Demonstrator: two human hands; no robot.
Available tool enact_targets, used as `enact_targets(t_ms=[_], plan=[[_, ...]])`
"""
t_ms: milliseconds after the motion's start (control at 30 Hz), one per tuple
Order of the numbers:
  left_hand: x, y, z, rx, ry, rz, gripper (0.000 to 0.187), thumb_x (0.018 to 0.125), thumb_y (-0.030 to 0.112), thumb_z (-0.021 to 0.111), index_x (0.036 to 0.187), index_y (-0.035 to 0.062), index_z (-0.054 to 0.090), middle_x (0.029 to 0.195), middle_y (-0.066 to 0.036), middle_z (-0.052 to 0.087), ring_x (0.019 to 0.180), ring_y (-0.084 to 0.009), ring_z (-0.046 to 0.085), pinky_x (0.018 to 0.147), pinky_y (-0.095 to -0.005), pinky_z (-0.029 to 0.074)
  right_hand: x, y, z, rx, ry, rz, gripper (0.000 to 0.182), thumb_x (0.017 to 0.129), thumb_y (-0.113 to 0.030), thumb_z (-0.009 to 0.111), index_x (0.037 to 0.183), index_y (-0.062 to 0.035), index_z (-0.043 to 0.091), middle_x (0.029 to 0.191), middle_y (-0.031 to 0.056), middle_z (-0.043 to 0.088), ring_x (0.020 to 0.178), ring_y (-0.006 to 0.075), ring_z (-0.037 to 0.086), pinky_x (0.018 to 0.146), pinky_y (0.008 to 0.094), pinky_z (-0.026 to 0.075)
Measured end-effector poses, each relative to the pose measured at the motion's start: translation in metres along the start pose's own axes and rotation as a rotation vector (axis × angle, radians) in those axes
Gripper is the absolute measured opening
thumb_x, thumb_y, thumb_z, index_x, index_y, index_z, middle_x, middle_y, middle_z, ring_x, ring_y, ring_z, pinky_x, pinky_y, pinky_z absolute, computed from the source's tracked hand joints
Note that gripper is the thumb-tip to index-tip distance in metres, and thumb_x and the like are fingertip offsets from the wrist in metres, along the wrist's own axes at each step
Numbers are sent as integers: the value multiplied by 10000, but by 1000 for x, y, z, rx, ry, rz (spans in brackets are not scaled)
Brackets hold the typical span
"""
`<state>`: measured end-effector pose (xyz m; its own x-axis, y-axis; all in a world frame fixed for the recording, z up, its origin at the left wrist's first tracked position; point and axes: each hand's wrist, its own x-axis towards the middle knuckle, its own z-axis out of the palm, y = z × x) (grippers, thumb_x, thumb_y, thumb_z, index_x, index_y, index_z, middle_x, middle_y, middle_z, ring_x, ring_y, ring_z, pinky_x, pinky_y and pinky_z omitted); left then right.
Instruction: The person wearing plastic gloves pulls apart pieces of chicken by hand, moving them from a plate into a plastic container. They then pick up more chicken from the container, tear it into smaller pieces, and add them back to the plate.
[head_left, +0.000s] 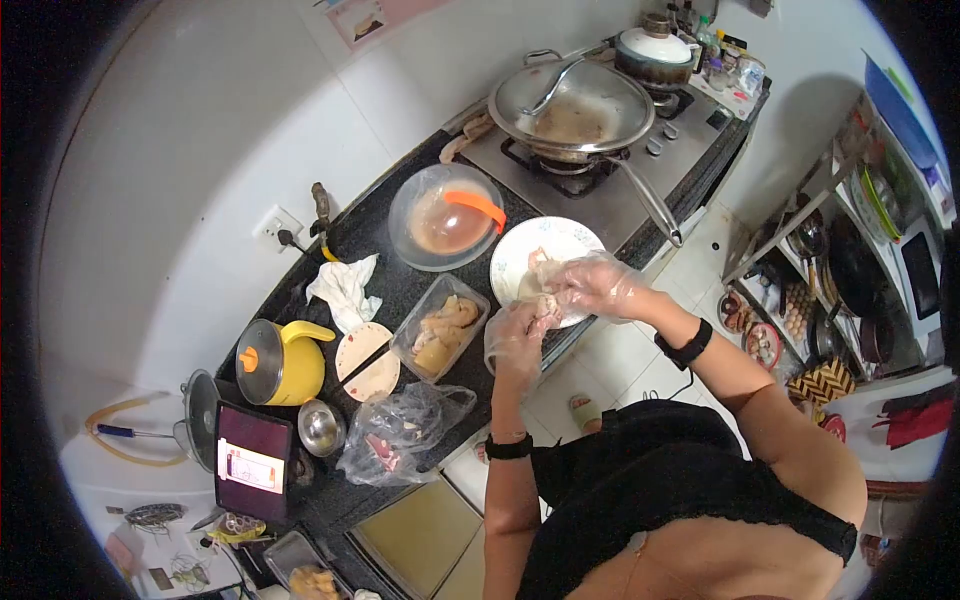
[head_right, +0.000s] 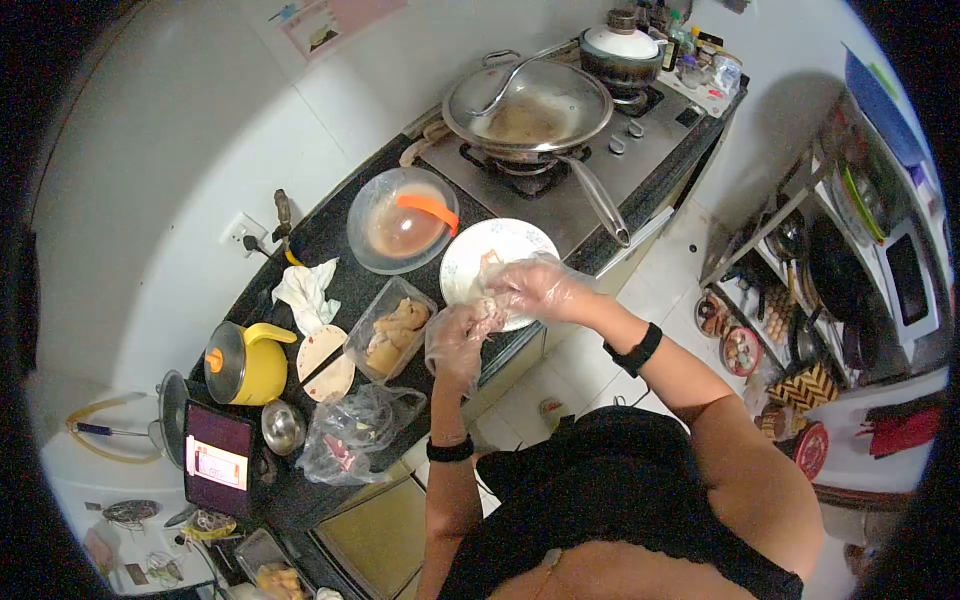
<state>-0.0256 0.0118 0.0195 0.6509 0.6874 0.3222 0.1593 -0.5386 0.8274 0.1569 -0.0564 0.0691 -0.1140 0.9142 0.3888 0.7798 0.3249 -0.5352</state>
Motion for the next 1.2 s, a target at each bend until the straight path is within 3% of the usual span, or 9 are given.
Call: enact_targets(t_ms=[200, 400, 633, 733, 800, 900, 1033, 1133, 1200], plan=[[8, 11, 0, 180, 66, 184, 132, 695, 84, 550, 813, 25, 549, 788, -143, 538, 735, -326, 505, 656, -404, 388, 9, -22, -19, -40, -323, 201, 273, 713, -128, 574, 977, -61, 559, 754, 132, 576, 719, 301, 556, 669, 364, 442], [9, 25, -1, 210, 80, 172, 127, 678, 97, 563, 783, 29, 541, 762, -147, 537, 734, -342, 500, 654, -412, 389, 10, -16, -12, -56, -194, 125, 231, 689, -140, 589, 898, -48, 556, 680, 138, 550, 658, 312, 544, 613, 388, 424], [13, 24, 3, 236, 102, 145, 116, 677, 85, 565, 772, 24, 536, 741, -146, 533, 728, -338, 501, 643, -401, 395, 18, -12, -17, 46, -281, 175, 225, 724, -161, 576, 919, -50, 587, 714, 173, 565, 686, 328, 559, 632, 364, 438], [10, 17, 14, 139, 179, 142, 91, 693, 65, 563, 768, 22, 532, 719, -126, 522, 693, -286, 511, 623, -367, 404, 11, -5, -8, 148, -113, 143, 224, 759, -168, 553, 949, -56, 595, 771, 177, 583, 709, 321, 566, 670, 351, 448], [4, 14, 21, -268, 140, -167, 93, 730, 64, 562, 810, 17, 550, 754, -98, 543, 693, -216, 527, 630, -322, 422, 9, -2, -8, 197, -91, 123, 245, 779, -154, 534, 1000, -65, 591, 830, 158, 599, 744, 283, 575, 710, 338, 450], [0, -10, 34, -659, 95, -157, 96, 797, -5, 507, 889, 5, 533, 892, -55, 551, 792, -126, 532, 728, -269, 461, 7, 4, -7, 359, -104, 166, 234, 806, -190, 520, 966, -36, 593, 839, 165, 602, 753, 273, 584, 704, 327, 453], [1, -16, 35, -520, 75, -89, 126, 798, -7, 499, 920, -3, 528, 918, -76, 557, 806, -146, 542, 754, -292, 465, 9, 10, -9, 257, -201, 246, 240, 799, -146, 514, 1009, -59, 591, 863, 128, 608, 790, 219, 572, 725, 310, 443], [4, -13, 35, -631, 132, -167, 134, 803, 73, 532, 915, 5, 563, 894, -72, 580, 803, -170, 557, 715, -294, 456, 10, 18, -5, 352, -113, 343, 185, 795, -155, 522, 931, -76, 619, 793, 113, 606, 723, 227, 572, 686, 298, 446], [5, -4, 30, -1119, 9, -186, 180, 828, 94, 508, 976, -7, 529, 922, -71, 576, 835, -167, 564, 738, -296, 473, 11, 31, 1, -30, -5, 357, 132, 779, -164, 542, 842, -93, 633, 726, 109, 599, 660, 250, 566, 640, 303, 447]])
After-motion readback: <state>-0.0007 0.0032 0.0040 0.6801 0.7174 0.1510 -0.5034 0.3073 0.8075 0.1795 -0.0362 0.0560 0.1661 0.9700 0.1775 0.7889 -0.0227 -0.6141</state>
